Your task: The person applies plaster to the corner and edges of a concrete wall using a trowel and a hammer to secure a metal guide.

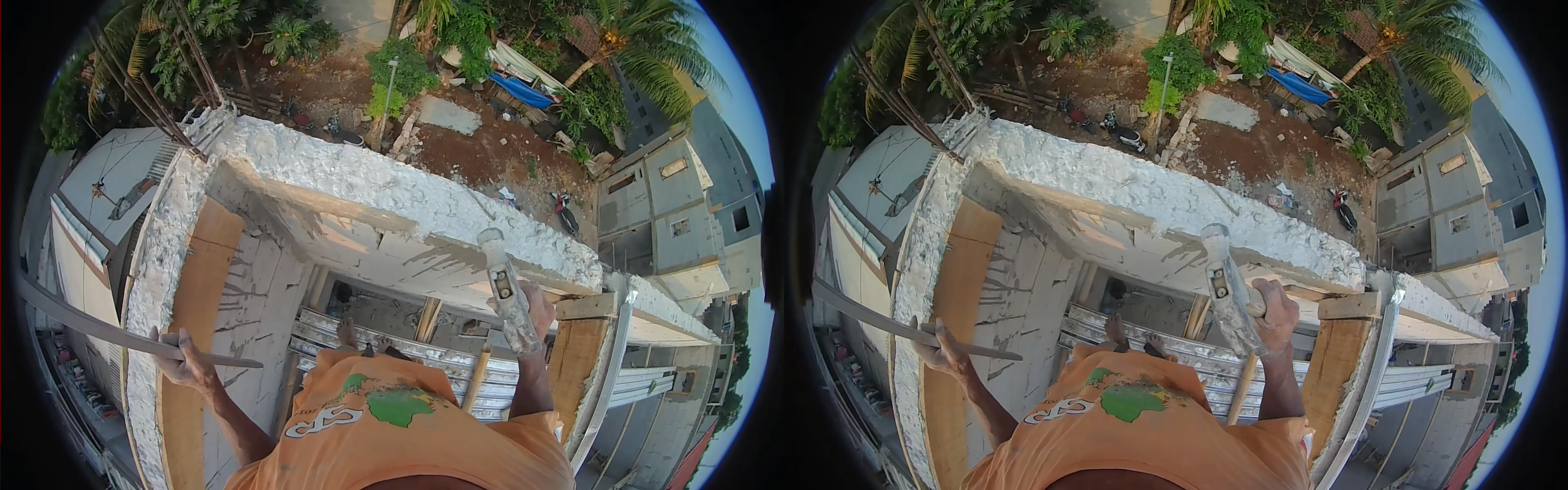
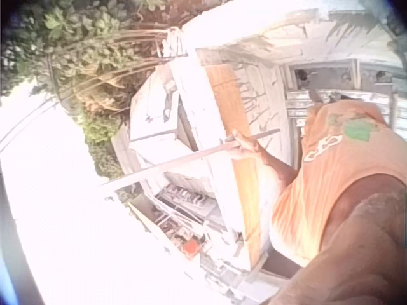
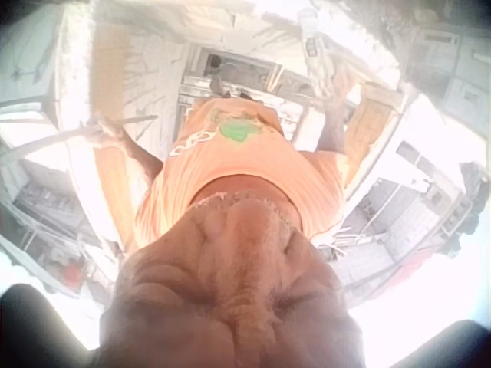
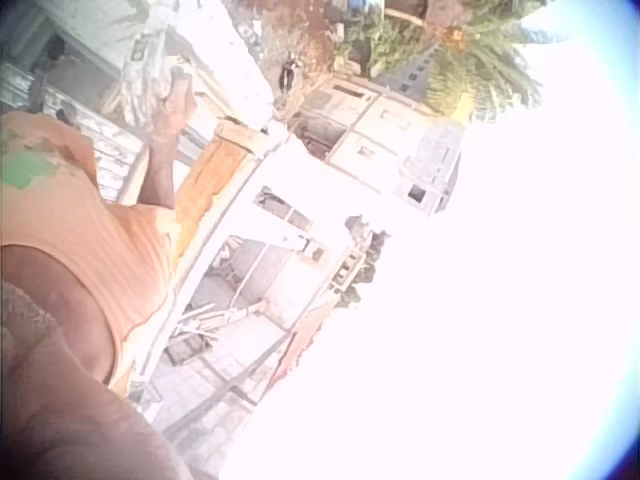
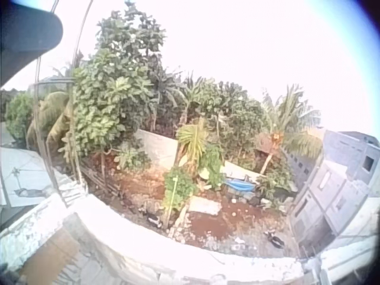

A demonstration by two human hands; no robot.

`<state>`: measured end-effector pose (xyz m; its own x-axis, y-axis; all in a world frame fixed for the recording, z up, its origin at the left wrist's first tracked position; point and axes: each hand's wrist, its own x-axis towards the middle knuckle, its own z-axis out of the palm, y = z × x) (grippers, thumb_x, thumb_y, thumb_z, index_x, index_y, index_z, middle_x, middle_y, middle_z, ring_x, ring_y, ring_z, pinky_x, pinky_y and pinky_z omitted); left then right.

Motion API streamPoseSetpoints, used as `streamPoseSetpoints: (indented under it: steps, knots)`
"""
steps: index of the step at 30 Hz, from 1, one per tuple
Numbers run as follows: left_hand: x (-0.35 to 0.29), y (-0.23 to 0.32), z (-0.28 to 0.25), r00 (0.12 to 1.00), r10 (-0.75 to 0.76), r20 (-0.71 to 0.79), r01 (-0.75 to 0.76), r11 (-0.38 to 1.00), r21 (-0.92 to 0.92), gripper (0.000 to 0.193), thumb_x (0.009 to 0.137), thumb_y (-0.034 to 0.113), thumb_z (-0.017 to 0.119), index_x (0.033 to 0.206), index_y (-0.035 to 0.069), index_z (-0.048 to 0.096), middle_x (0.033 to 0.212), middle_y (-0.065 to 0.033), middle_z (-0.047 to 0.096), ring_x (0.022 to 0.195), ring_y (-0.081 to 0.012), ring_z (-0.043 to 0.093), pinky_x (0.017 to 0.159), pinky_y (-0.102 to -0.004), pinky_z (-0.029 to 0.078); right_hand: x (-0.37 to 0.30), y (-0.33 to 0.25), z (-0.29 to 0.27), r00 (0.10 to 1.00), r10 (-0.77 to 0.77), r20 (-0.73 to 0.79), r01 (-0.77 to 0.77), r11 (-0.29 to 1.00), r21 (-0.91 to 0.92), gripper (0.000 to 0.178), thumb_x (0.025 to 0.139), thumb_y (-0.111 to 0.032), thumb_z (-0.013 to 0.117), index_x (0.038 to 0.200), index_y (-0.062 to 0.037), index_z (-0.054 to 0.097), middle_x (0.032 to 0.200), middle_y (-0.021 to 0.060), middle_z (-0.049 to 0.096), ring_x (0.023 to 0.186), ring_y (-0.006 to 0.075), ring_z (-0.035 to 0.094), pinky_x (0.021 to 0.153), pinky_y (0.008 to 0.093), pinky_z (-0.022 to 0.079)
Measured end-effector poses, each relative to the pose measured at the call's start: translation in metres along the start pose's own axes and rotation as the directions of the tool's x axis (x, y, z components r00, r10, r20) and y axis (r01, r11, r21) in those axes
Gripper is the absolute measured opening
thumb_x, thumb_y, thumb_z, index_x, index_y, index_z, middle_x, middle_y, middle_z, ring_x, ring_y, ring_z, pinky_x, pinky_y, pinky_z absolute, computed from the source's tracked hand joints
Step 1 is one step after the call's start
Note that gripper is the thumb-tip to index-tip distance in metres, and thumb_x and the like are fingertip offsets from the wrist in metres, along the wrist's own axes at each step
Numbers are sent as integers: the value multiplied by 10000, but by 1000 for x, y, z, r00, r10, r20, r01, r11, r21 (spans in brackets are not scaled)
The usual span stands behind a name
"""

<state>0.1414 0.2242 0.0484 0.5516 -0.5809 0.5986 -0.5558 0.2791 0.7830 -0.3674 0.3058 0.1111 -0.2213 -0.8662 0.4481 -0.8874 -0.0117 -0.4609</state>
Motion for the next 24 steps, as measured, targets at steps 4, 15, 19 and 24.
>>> streamPoseSetpoints:
  steps: [4,15,19,24]
  knots:
    - [-3,13,49,985,143,97,-144,989,12,450,811,17,662,1217,-84,496,719,-2,486,656,-79,413,711,-237,417,0,51,-45,984,59,-167,-105,954,-282,413,721,-82,768,1094,3,612,957,200,648,848,420,642,708,437,519]
    - [-8,21,101,992,92,90,-76,983,-166,480,779,13,699,1216,-42,508,714,-14,554,603,-74,484,585,-230,427,24,99,-60,991,112,-67,-130,799,-587,426,808,-297,757,1131,-46,635,1031,205,657,904,424,648,726,488,522]
    - [-7,17,132,991,76,110,-50,974,-220,461,798,46,718,1202,-28,508,736,-6,539,617,-68,479,582,-236,427,28,105,-66,989,150,-7,-127,808,-575,473,812,-365,746,1138,-38,642,1056,204,656,947,429,639,762,485,512]
    - [-3,4,168,986,78,144,-41,968,-247,443,826,86,737,1188,-6,500,771,-1,523,661,-76,480,604,-248,436,34,95,-74,992,106,68,-53,839,-541,480,815,-378,746,1123,-25,640,1023,230,654,897,448,646,725,491,519]
